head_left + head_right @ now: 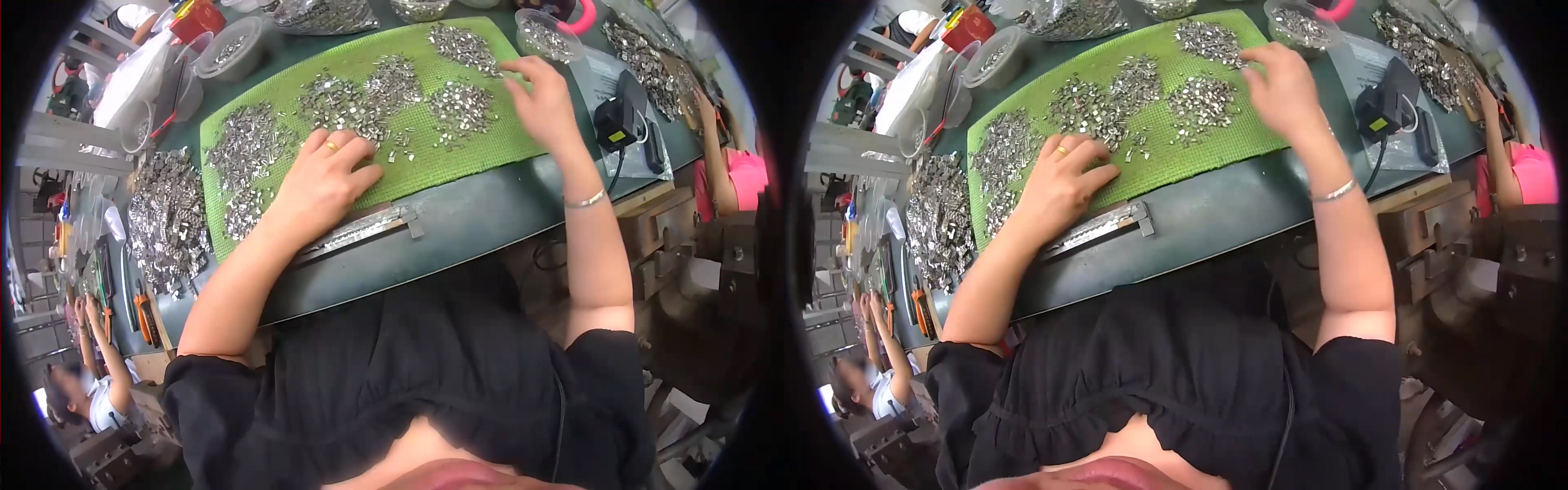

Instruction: The person places small metal pieces into a metal fixture by hand, then inserts the fixture into a manual press machine and turns the wheel to press them.

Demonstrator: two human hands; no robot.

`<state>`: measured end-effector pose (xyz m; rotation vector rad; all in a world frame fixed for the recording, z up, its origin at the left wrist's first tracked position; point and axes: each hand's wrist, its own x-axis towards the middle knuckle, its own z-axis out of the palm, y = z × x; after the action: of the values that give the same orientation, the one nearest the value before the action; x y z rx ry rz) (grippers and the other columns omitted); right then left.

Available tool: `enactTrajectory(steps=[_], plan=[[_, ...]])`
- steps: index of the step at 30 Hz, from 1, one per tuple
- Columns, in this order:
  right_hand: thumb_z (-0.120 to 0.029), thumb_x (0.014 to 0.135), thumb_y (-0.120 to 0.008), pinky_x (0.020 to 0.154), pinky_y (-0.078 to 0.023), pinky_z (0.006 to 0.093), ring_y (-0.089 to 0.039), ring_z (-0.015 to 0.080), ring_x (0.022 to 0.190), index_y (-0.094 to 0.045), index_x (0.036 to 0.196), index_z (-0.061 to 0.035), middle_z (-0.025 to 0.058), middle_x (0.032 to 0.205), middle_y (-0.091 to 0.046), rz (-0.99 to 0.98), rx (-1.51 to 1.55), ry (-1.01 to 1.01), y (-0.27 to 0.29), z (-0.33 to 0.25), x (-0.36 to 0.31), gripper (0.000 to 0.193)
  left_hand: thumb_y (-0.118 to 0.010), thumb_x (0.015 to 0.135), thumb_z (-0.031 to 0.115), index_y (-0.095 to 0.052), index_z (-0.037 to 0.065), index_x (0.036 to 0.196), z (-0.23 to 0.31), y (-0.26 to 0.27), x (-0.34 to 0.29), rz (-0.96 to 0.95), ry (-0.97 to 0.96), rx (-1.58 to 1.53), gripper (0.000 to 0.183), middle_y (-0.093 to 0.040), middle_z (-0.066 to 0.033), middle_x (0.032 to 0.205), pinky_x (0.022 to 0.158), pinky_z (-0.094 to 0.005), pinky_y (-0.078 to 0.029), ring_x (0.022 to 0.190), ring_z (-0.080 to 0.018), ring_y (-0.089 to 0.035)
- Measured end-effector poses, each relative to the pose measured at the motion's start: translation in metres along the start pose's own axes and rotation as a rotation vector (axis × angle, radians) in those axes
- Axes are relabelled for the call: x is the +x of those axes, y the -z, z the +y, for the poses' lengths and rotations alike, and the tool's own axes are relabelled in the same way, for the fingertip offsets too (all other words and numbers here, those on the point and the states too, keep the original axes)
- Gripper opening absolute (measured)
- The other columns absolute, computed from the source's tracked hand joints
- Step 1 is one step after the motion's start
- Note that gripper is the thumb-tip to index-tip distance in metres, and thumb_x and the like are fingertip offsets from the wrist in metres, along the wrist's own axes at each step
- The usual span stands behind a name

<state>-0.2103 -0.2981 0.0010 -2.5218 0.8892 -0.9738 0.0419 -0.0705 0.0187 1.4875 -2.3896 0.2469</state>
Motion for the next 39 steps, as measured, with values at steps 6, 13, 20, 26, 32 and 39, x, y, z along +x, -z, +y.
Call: enactTrajectory(steps=[6, 13, 20, 26, 32, 39], plan=[[-0.02, 0.083, -0.073, 0.085, -0.052, 0.0472, -0.066, 0.0383, 0.097, -0.073, 0.097, -0.0019, 0.0199, 0.101, -0.07, -0.124, -0.243, -0.088, -0.022, 0.013, 0.028, 0.022, -0.071, 0.079, 0.007, -0.067, 0.008, 0.089, -0.002, -0.002, -0.01, 0.009, 0.11, -0.151, 0.01, -0.062, -0.0043, 0.102, 0.087, -0.0399, -0.043, 0.099, -0.0251, -0.058], [-0.014, 0.082, -0.072, 0.073, -0.051, 0.0464, -0.066, 0.0405, 0.08, -0.069, 0.082, 0.0015, 0.0229, 0.08, -0.067, -0.093, -0.214, -0.119, -0.031, 0.02, 0.038, 0.016, -0.067, 0.083, 0.008, -0.065, 0.002, 0.085, 0.026, 0.021, -0.026, 0.092, 0.484, -0.465, 0.007, -0.066, -0.0146, 0.08, 0.072, -0.0449, -0.047, 0.078, -0.0355, -0.064], [-0.012, 0.083, -0.071, 0.07, -0.052, 0.0414, -0.068, 0.0318, 0.072, -0.069, 0.086, 0.0016, 0.0172, 0.075, -0.069, -0.052, -0.133, -0.139, -0.032, 0.012, 0.048, 0.014, -0.066, 0.084, 0.007, -0.065, 0.0, 0.086, 0.054, 0.016, -0.045, 0.071, 0.518, -0.584, 0.008, -0.066, -0.0168, 0.082, 0.07, -0.0461, -0.051, 0.078, -0.0383, -0.064], [-0.01, 0.082, -0.072, 0.069, -0.053, 0.0403, -0.067, 0.0309, 0.069, -0.069, 0.087, 0.0016, 0.0164, 0.074, -0.069, -0.059, -0.181, -0.133, -0.028, 0.013, 0.044, 0.013, -0.068, 0.081, 0.005, -0.063, 0.002, 0.083, 0.059, 0.012, -0.037, 0.081, 0.405, -0.394, 0.007, -0.066, -0.0127, 0.084, 0.066, -0.0424, -0.05, 0.075, -0.0327, -0.065], [-0.011, 0.085, -0.068, 0.069, -0.052, 0.0393, -0.067, 0.0307, 0.074, -0.07, 0.097, 0.0015, 0.0175, 0.08, -0.069, 0.002, -0.101, -0.048, -0.029, 0.028, 0.052, 0.018, -0.068, 0.074, 0.007, -0.057, 0.006, 0.078, 0.065, 0.016, -0.03, 0.014, 0.2, -0.097, 0.011, -0.061, -0.0093, 0.081, 0.06, -0.0391, -0.045, 0.067, -0.0265, -0.06], [-0.003, 0.094, -0.058, 0.079, -0.052, 0.0349, -0.066, 0.0235, 0.086, -0.065, 0.106, 0.0051, 0.018, 0.094, -0.069, -0.139, -0.017, -0.006, -0.02, 0.016, 0.024, 0.016, -0.064, 0.076, 0.02, -0.057, 0.009, 0.079, 0.062, -0.016, -0.047, 0.247, 0.212, -0.094, 0.013, -0.058, -0.0051, 0.078, 0.067, -0.0385, -0.047, 0.075, -0.0241, -0.061]])
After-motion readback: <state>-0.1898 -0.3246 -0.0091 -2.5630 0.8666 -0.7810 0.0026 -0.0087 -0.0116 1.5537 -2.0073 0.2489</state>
